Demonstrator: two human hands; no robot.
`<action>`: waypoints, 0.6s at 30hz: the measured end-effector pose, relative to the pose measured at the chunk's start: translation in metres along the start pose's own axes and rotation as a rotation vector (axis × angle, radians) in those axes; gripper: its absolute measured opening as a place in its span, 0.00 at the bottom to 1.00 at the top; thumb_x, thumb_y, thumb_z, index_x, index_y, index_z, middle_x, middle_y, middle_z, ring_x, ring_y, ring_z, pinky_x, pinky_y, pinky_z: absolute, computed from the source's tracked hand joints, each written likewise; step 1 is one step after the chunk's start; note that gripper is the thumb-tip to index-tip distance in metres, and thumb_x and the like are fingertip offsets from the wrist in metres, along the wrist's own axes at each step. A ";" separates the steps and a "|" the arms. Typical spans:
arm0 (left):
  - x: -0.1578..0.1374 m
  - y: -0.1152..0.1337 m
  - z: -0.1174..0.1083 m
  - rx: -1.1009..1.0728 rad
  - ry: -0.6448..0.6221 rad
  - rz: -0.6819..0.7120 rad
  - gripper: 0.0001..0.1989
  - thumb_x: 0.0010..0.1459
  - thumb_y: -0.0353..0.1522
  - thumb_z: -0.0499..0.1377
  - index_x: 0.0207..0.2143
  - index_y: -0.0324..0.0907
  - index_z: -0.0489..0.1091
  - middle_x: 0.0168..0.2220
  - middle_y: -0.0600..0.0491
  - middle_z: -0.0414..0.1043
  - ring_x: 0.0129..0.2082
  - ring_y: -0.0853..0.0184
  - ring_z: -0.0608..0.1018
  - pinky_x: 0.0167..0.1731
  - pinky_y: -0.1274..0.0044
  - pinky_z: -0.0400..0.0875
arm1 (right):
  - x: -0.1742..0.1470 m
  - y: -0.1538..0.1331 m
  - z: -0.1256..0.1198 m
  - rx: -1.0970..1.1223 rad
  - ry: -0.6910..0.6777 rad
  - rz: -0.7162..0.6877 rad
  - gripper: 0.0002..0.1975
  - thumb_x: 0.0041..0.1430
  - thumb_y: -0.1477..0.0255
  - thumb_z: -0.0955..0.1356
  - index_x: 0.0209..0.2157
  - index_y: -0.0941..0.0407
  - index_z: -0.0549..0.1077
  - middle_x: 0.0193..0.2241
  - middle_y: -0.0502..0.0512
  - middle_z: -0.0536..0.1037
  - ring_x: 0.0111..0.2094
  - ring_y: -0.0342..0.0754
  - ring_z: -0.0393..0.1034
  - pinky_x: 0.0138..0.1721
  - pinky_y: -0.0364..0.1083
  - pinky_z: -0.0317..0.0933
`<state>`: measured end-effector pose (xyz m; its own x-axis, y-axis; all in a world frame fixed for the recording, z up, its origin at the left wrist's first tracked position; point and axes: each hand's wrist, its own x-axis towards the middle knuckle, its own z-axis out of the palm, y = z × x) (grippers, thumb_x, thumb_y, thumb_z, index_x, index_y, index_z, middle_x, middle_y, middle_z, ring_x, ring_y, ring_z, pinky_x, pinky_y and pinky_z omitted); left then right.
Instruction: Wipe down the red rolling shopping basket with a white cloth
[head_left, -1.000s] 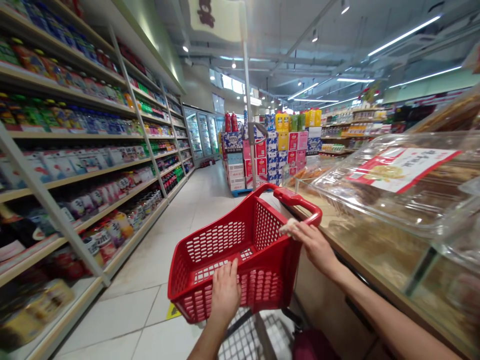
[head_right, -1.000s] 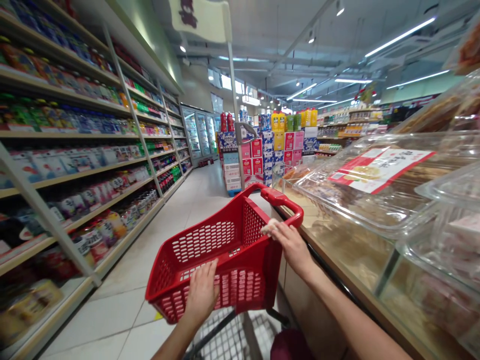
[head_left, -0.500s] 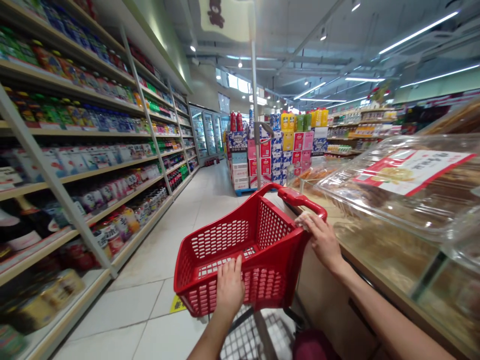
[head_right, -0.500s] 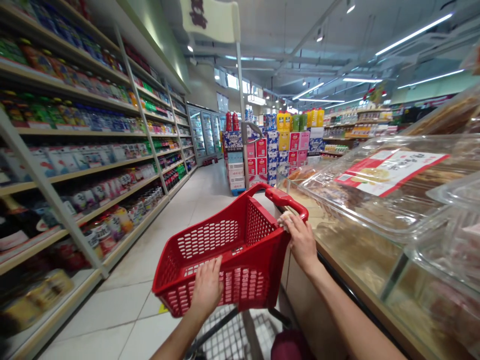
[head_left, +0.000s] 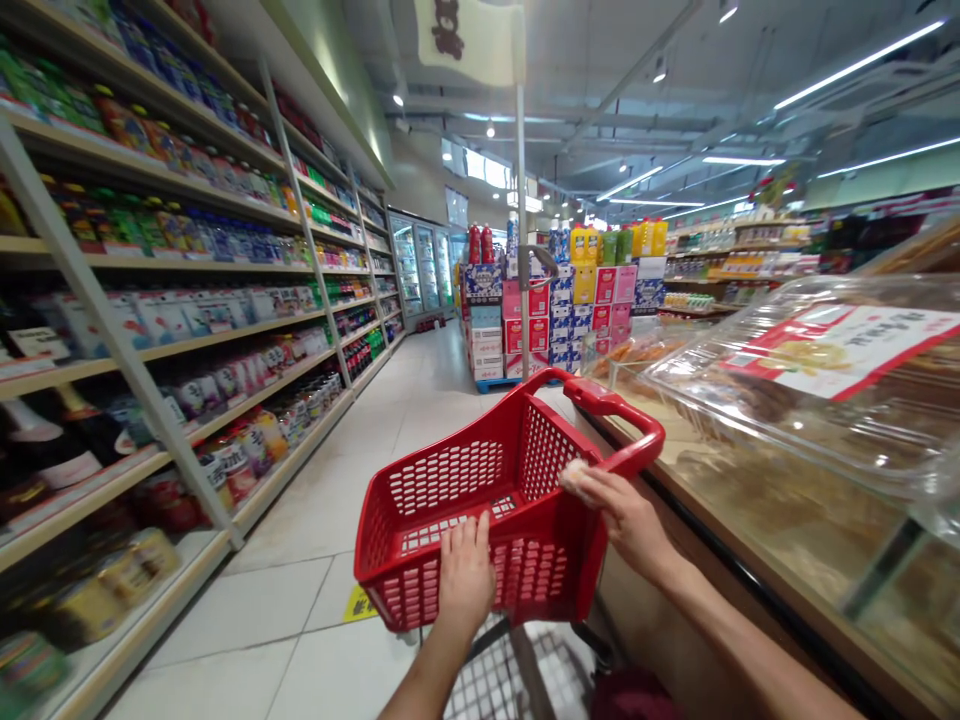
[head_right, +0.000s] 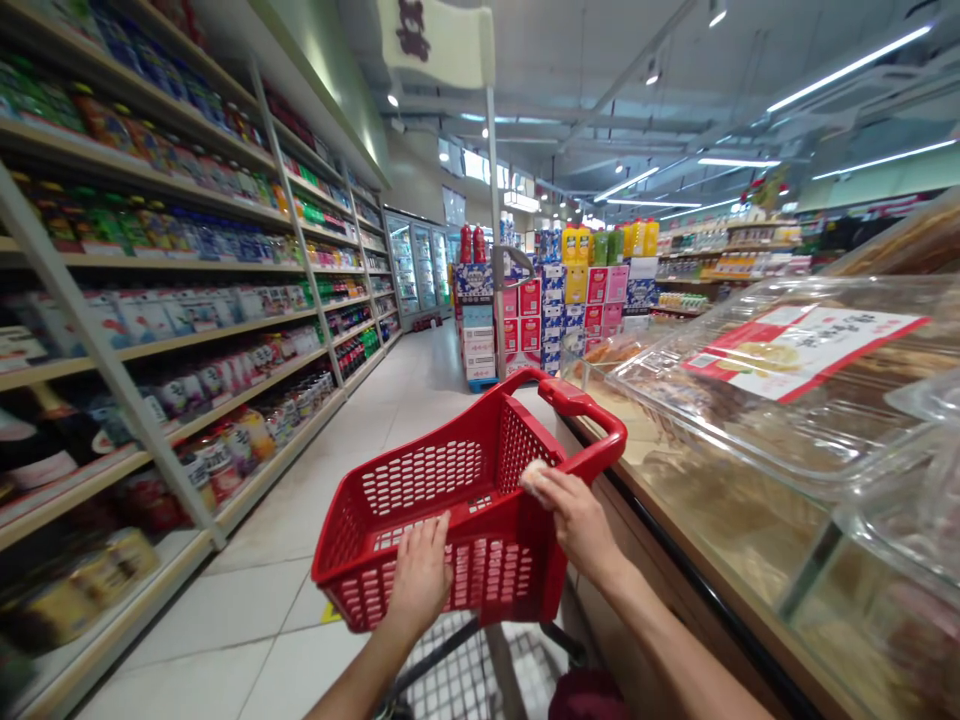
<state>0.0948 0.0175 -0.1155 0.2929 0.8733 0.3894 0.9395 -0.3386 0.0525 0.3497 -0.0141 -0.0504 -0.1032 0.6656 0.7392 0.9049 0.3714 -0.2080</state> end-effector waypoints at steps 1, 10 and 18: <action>0.000 0.000 0.000 -0.005 0.001 0.003 0.28 0.48 0.26 0.49 0.54 0.39 0.54 0.50 0.48 0.63 0.49 0.61 0.62 0.52 0.67 0.50 | 0.002 -0.006 -0.002 0.071 -0.044 -0.002 0.21 0.50 0.82 0.56 0.42 0.53 0.71 0.44 0.54 0.71 0.45 0.45 0.66 0.45 0.46 0.62; -0.001 0.001 -0.001 0.018 0.019 0.004 0.27 0.48 0.27 0.50 0.54 0.39 0.55 0.49 0.48 0.64 0.48 0.62 0.63 0.51 0.68 0.51 | 0.008 -0.018 0.041 -0.239 -0.038 -0.083 0.23 0.50 0.82 0.58 0.49 0.58 0.66 0.49 0.58 0.67 0.53 0.53 0.56 0.51 0.56 0.51; 0.000 -0.001 -0.004 0.015 0.002 0.009 0.28 0.48 0.27 0.50 0.54 0.40 0.55 0.49 0.49 0.64 0.48 0.62 0.64 0.52 0.69 0.52 | 0.011 -0.008 0.044 -0.306 -0.067 -0.252 0.16 0.57 0.76 0.59 0.45 0.50 0.69 0.46 0.51 0.71 0.50 0.47 0.61 0.54 0.52 0.45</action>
<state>0.0931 0.0160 -0.1120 0.3007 0.8695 0.3918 0.9395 -0.3408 0.0354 0.3236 0.0188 -0.0685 -0.3553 0.6225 0.6973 0.9279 0.3253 0.1824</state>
